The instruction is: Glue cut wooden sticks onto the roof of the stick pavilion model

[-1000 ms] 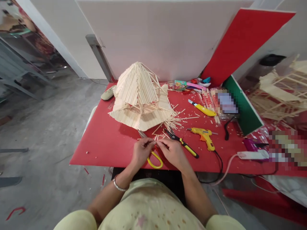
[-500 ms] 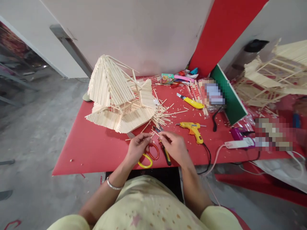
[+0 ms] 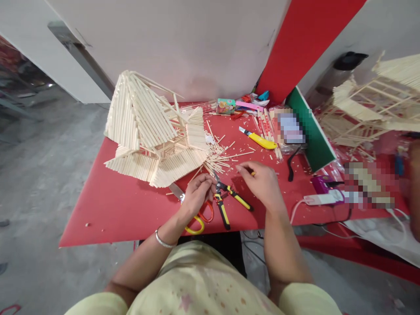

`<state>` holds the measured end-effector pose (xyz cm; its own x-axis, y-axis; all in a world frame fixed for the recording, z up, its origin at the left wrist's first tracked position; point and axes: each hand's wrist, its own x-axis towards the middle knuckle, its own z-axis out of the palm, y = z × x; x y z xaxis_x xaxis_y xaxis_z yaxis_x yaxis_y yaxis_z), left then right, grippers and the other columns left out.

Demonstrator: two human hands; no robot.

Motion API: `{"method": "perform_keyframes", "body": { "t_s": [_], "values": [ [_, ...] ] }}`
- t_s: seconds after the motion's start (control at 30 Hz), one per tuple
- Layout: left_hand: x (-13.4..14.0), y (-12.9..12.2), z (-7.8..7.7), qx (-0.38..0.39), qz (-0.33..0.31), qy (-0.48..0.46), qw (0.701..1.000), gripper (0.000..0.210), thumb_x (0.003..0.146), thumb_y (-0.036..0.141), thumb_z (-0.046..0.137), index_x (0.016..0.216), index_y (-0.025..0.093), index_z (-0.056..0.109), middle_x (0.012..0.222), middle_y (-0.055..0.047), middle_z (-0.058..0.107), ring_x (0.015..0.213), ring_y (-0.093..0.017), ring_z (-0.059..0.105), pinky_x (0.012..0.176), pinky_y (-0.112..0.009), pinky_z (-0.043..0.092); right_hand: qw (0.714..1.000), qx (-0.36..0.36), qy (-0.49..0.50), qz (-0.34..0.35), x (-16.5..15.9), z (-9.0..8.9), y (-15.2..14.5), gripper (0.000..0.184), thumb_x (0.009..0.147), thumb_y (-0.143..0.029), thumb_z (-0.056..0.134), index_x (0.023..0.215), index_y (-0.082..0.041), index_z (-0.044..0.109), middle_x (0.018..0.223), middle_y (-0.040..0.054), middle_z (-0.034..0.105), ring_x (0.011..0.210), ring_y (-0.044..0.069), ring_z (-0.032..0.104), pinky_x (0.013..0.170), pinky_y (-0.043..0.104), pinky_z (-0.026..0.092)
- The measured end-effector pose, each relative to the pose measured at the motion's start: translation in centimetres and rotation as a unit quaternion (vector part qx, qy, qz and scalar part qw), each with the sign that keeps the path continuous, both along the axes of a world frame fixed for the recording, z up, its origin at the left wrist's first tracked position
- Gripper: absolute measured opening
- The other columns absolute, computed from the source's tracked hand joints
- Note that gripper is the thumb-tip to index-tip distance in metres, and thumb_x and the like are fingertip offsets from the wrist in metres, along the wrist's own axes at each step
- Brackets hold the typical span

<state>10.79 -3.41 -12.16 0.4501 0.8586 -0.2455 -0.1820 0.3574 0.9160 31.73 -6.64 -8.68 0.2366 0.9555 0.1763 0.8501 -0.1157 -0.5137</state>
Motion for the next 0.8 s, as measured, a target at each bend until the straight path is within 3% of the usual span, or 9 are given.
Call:
{"method": "perform_keyframes", "body": {
  "t_s": [0.13,0.27,0.47,0.63,0.8],
  "values": [
    [1.4,1.3,-1.0,0.029,0.021,0.004,0.999,0.029,0.088,0.044,0.063,0.093,0.016,0.066,0.063,0.002,0.062,0.041,-0.005,0.047,0.04,-0.017,0.032,0.988,-0.104,-0.107,-0.029,2.7,-0.7,5.3,0.022,0.095,-0.034,0.053,0.104,-0.028,0.072,0.111,0.0026,0.076,0.1,0.023,0.068,0.077,0.031,0.044],
    [2.0,1.9,-2.0,0.055,0.04,0.018,0.998,0.032,0.087,0.046,0.067,0.093,0.014,0.07,0.061,0.002,0.061,0.043,-0.004,0.044,0.042,-0.016,0.032,0.979,-0.156,-0.125,-0.032,4.3,-2.6,10.6,0.023,0.091,-0.035,0.059,0.101,-0.023,0.075,0.105,0.0084,0.077,0.098,0.024,0.068,0.08,0.032,0.045],
    [1.8,2.0,-2.4,0.04,0.029,0.029,0.998,0.036,0.083,0.049,0.071,0.092,0.014,0.073,0.063,0.0,0.066,0.041,-0.004,0.043,0.041,-0.017,0.034,0.969,-0.207,-0.13,-0.027,4.5,-4.8,14.4,0.025,0.091,-0.034,0.06,0.103,-0.018,0.075,0.107,0.015,0.075,0.101,0.025,0.067,0.085,0.034,0.046],
    [1.5,1.9,-2.5,0.029,0.032,0.038,0.998,0.035,0.08,0.048,0.074,0.09,0.014,0.073,0.064,0.0,0.067,0.041,-0.004,0.044,0.039,-0.017,0.036,0.975,-0.198,-0.103,-0.004,3.6,-3.1,13.5,0.022,0.09,-0.027,0.058,0.095,-0.013,0.073,0.105,0.0192,0.074,0.098,0.026,0.067,0.083,0.034,0.046],
    [1.0,0.6,-0.6,0.022,0.072,0.02,0.997,0.033,0.079,0.046,0.077,0.088,0.014,0.074,0.066,-0.001,0.069,0.042,-0.004,0.045,0.04,-0.017,0.034,0.99,-0.122,-0.016,0.063,0.3,1.4,6.0,0.03,0.101,-0.041,0.041,0.098,-0.02,0.063,0.092,0.0038,0.072,0.083,0.016,0.064,0.073,0.025,0.048]
  ]
}}
